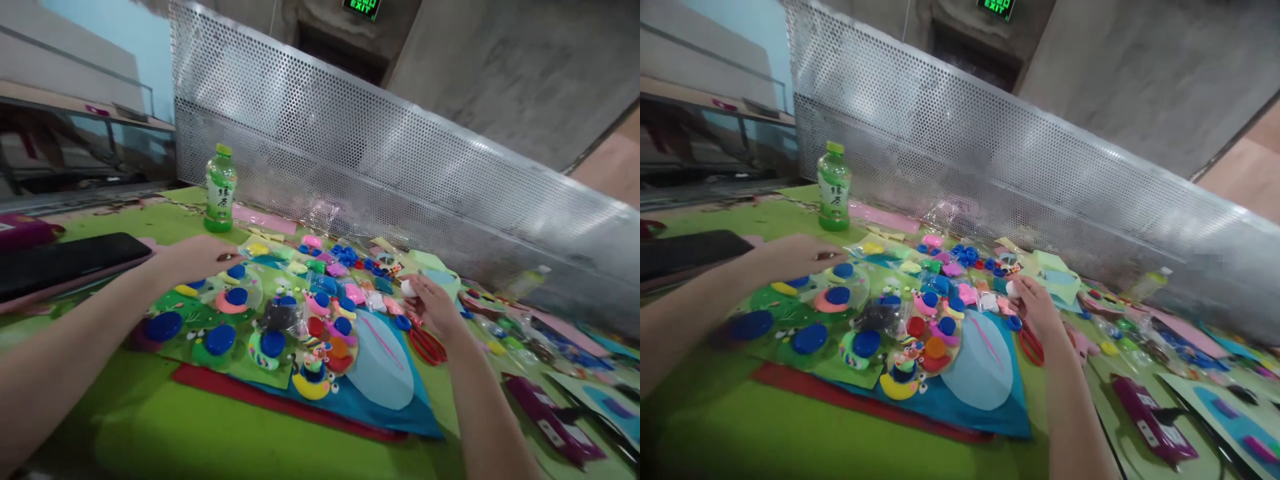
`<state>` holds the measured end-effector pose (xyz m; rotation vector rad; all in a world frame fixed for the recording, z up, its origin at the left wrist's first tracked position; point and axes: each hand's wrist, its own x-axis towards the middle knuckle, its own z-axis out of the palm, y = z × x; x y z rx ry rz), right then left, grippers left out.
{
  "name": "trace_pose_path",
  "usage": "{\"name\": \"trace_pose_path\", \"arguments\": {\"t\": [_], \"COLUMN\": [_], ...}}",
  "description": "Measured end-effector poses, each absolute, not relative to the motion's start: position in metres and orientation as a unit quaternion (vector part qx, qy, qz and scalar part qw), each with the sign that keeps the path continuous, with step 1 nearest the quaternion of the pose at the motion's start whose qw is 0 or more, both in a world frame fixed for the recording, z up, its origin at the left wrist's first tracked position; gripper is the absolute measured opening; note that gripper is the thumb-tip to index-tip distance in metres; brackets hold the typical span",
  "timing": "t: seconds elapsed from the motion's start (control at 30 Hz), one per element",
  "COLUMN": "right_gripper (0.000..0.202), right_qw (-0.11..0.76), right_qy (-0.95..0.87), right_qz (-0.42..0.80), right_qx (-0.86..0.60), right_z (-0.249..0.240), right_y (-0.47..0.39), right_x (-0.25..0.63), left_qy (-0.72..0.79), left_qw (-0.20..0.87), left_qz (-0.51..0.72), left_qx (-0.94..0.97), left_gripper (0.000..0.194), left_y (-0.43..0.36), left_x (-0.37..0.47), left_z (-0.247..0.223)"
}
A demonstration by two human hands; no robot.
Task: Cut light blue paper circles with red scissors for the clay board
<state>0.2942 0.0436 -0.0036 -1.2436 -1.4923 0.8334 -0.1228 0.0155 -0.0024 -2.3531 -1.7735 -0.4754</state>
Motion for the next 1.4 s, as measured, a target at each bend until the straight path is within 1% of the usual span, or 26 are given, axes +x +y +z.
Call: {"name": "trace_pose_path", "arguments": {"t": [0.1,0.2,0.3,0.37,0.47,0.57,0.67,0.8,0.87,1.03,1.13,1.23,1.3,1.33,1.4], "right_gripper": [0.048,0.038,0.032,0.037,0.053,0.056,0.049,0.04,0.036,0.028,0.023,0.022,0.02,0.019,0.019], "right_qw": [0.487,0.465,0.441,0.434,0.435,0.436,0.427,0.408,0.395,0.345,0.321,0.318,0.315,0.31,0.297], "right_qy": [-0.622,-0.638,-0.661,-0.671,-0.684,-0.704,-0.721,-0.73,-0.734,-0.759,-0.777,-0.789,-0.803,-0.813,-0.837], "right_qz": [0.309,0.261,0.223,0.207,0.197,0.186,0.167,0.131,0.111,0.076,0.062,0.044,0.044,0.047,0.058], "right_qx": [-0.53,-0.556,-0.566,-0.564,-0.551,-0.529,-0.519,-0.532,-0.541,-0.547,-0.538,-0.524,-0.505,-0.491,-0.457], "right_z": [-0.008,-0.018,-0.03,-0.039,-0.052,-0.059,-0.061,-0.058,-0.055,-0.042,-0.032,-0.022,-0.016,-0.012,-0.006], "right_y": [0.046,0.053,0.061,0.067,0.075,0.079,0.081,0.081,0.08,0.072,0.066,0.061,0.056,0.052,0.043], "right_x": [0.295,0.294,0.292,0.289,0.287,0.288,0.29,0.293,0.294,0.294,0.293,0.292,0.291,0.289,0.284], "left_qy": [-0.64,-0.687,-0.728,-0.739,-0.737,-0.741,-0.757,-0.789,-0.789,-0.696,-0.647,-0.6,-0.558,-0.532,-0.472], "left_qw": [0.091,0.123,0.152,0.16,0.163,0.165,0.168,0.2,0.204,0.149,0.143,0.18,0.23,0.253,0.269], "left_qz": [-0.17,-0.197,-0.208,-0.205,-0.201,-0.208,-0.228,-0.276,-0.278,-0.197,-0.177,-0.215,-0.265,-0.287,-0.325], "left_qx": [-0.744,-0.689,-0.636,-0.621,-0.625,-0.616,-0.589,-0.51,-0.509,-0.674,-0.728,-0.749,-0.752,-0.755,-0.774], "left_gripper": [0.041,0.047,0.045,0.043,0.042,0.042,0.043,0.045,0.046,0.04,0.039,0.041,0.04,0.043,0.061], "left_y": [0.011,0.008,0.007,0.007,0.008,0.008,0.006,-0.002,-0.005,-0.002,-0.007,-0.025,-0.045,-0.056,-0.081], "left_x": [-0.121,-0.124,-0.135,-0.143,-0.152,-0.156,-0.165,-0.181,-0.182,-0.144,-0.115,-0.099,-0.093,-0.09,-0.083], "left_z": [0.003,0.008,0.009,0.008,0.006,0.006,0.009,0.018,0.021,0.018,0.016,0.014,0.006,0.0,-0.017]}}
